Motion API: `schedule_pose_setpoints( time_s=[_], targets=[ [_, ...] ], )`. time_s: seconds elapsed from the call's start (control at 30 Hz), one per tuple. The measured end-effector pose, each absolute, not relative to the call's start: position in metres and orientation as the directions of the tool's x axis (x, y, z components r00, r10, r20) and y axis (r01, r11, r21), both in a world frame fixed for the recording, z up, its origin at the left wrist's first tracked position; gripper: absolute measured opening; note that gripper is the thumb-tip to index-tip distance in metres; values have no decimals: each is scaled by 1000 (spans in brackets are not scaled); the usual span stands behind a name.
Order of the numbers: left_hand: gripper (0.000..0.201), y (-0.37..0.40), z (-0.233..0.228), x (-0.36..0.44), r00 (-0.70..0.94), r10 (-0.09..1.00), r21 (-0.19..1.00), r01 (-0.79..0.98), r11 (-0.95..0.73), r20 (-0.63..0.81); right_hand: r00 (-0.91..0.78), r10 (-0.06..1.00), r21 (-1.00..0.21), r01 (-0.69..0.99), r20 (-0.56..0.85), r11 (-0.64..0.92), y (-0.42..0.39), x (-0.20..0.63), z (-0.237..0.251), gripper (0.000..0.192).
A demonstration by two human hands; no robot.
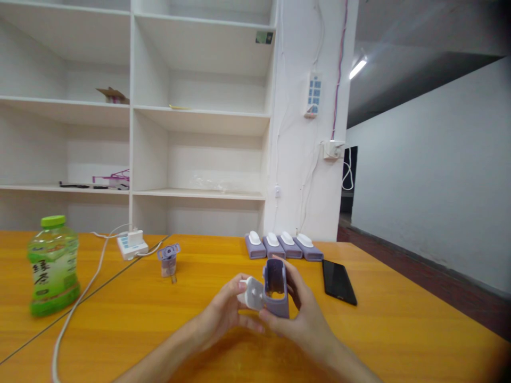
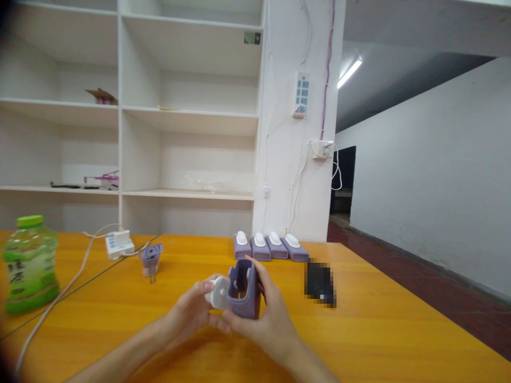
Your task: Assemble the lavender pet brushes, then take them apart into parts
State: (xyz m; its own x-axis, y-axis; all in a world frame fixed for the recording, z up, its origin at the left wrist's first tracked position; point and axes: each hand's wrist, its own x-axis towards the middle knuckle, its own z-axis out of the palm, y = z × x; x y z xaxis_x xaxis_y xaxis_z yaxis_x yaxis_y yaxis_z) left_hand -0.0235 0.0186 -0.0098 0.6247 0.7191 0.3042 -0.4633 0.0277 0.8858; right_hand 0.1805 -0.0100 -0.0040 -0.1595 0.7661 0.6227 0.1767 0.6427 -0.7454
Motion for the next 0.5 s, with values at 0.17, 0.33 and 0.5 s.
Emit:
schedule_pose_setpoints(
  time_s=[0.17, 0.33, 0.5],
  targets=[
    [34, 33, -1, -50, 565, 760, 941, -102, -322, 322, 6, 943, -933, -145, 332, 329, 2, 180, -4, 59],
    [54, 42, 3, -81, 471, 796, 489, 628, -605, 379, -128, 991, -914, -394, -45, -92, 8, 184, -10, 55],
    [56, 51, 6, -92, 490, 795, 178, 800, -573, 357, -279, 951, -868, -429, -136, -250, 13, 185, -21, 58]
  ],
)
